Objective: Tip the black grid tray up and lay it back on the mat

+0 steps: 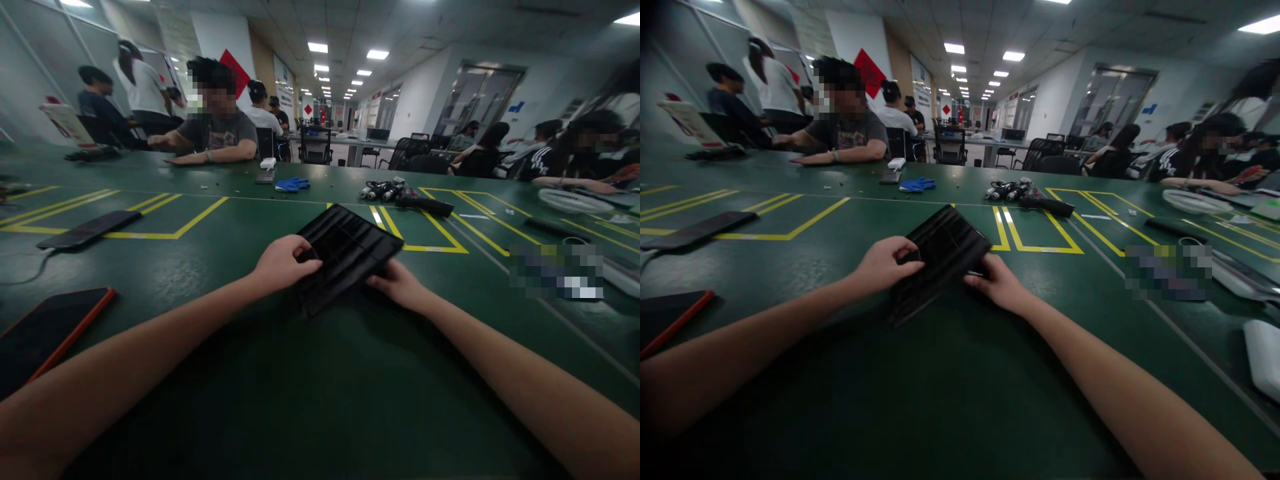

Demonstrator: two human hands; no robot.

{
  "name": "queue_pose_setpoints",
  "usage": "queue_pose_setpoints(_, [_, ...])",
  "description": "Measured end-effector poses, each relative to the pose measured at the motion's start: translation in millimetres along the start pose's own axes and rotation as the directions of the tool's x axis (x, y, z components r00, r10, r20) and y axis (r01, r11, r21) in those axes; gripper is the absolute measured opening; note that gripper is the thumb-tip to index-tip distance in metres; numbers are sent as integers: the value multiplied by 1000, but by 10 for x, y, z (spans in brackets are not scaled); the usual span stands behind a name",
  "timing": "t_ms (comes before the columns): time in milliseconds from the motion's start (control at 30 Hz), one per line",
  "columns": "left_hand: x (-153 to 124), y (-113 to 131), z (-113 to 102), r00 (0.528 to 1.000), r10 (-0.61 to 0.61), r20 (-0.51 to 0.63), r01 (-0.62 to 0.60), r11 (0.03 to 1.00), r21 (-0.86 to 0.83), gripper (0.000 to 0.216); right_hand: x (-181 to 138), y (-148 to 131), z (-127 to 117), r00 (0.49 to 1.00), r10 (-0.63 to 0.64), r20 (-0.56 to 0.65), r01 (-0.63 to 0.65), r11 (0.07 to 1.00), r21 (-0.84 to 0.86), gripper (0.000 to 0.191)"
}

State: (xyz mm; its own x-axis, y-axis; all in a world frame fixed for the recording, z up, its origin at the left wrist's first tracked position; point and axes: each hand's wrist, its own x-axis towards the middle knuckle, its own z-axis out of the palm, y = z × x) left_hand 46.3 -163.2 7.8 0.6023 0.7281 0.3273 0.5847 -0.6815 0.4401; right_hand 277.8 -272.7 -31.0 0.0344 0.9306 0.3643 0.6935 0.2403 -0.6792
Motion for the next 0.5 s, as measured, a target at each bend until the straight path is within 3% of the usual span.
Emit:
queue_pose_setpoints(67, [157, -278, -150, 984, -149, -94, 159, 982, 102, 37, 76, 138, -170, 995, 81, -60, -86, 992, -96, 44])
queue_pose_setpoints(133, [308, -579, -316, 942, -299, -151, 326, 922, 211, 42, 128, 317, -353, 966, 172, -194, -214, 951, -223, 50])
queue_pose_setpoints(233, [470, -936, -511, 876, -455, -159, 480, 796, 369, 49, 158, 566, -536, 906, 273, -324, -380, 862, -336, 54])
queue_pose_setpoints(300, [527, -1083, -569, 855, -501, -135, 504, 740, 446, 53, 161, 671, -572, 896, 307, -319, -426, 798, -427, 51])
queue_pose_setpoints(433, [578, -1220, -580, 844, -530, -82, 490, 700, 520, 57, 164, 731, -546, 916, 291, -277, -401, 701, -590, 46])
queue_pose_setpoints(500, [595, -1202, -573, 866, -489, -102, 462, 707, 536, 54, 165, 691, -523, 918, 230, -322, -389, 671, -631, 51])
